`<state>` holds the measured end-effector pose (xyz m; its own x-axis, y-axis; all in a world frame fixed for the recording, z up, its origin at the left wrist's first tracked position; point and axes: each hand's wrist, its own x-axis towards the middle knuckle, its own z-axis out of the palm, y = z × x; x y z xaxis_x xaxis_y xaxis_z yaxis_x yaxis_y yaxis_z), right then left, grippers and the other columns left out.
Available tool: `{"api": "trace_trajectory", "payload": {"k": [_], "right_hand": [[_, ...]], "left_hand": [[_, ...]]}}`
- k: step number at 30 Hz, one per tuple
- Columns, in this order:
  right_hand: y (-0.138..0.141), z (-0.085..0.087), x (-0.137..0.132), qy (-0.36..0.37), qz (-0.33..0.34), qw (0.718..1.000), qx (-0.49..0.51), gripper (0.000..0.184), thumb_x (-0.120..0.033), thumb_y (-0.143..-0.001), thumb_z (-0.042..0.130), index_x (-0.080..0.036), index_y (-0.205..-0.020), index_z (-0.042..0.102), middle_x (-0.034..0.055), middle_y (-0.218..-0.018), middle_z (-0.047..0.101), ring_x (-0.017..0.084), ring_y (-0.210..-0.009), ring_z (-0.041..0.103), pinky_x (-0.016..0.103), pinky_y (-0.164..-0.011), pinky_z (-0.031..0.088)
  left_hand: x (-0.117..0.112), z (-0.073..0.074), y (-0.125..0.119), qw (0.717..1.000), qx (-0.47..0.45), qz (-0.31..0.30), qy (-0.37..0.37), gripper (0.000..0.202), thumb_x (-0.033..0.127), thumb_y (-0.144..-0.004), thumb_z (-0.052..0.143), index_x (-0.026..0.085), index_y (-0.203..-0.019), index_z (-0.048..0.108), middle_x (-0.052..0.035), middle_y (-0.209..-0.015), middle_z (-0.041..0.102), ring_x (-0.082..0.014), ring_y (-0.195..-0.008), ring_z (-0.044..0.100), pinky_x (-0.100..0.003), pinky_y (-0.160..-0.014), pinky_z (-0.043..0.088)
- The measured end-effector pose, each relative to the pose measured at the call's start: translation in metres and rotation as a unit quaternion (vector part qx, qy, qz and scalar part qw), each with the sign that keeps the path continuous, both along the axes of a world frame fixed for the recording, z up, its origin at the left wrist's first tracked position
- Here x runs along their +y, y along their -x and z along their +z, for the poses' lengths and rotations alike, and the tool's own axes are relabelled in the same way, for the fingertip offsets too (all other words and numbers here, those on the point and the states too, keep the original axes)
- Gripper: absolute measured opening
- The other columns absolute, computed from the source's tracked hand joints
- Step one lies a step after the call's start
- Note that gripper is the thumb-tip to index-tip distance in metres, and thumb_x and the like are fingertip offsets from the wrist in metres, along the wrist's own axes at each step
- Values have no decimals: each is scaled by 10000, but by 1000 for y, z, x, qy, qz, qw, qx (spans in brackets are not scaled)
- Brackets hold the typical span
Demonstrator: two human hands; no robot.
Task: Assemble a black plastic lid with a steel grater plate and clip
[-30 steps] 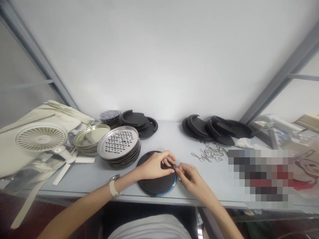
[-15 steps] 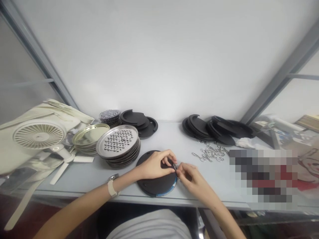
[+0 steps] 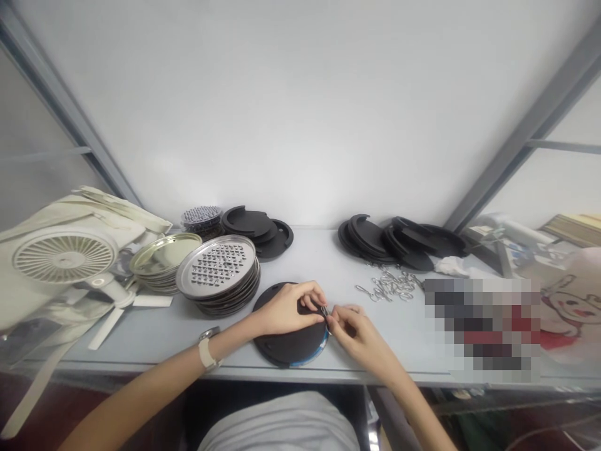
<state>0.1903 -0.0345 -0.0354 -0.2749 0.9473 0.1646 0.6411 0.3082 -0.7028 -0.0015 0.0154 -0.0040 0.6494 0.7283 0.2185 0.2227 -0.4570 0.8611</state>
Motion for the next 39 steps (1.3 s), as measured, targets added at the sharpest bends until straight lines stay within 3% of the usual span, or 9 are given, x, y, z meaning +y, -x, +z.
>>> {"api": "trace_trajectory", "payload": {"k": [15,30,39], "right_hand": [[5,0,4,-14,-7,1000,-18,488,-554,-946,302,-210,-613,398,-25,-584,444,168,-631,469,304,-707,398],[1,-3,5,-9,14,1000,-11,409,-417,-956,349,-211,-602,360,-21,-611,424,171,-668,447,305,-696,381],[0,-3,5,-1,22,1000,-6,375,-414,-946,366,-211,-631,355,-22,-627,411,176,-690,438,300,-704,366]], "left_hand": [[0,1,1,999,34,5,-23,278,181,-726,651,192,-987,557,-20,-1009,651,-126,-803,614,-230,-721,465],[-1,3,1,1000,20,0,-13,240,183,-729,645,187,-960,581,-6,-917,669,-127,-817,631,-213,-725,473],[1,-1,0,1000,6,-7,-18,237,168,-727,660,174,-953,588,-16,-911,677,-116,-798,622,-208,-726,480]]}}
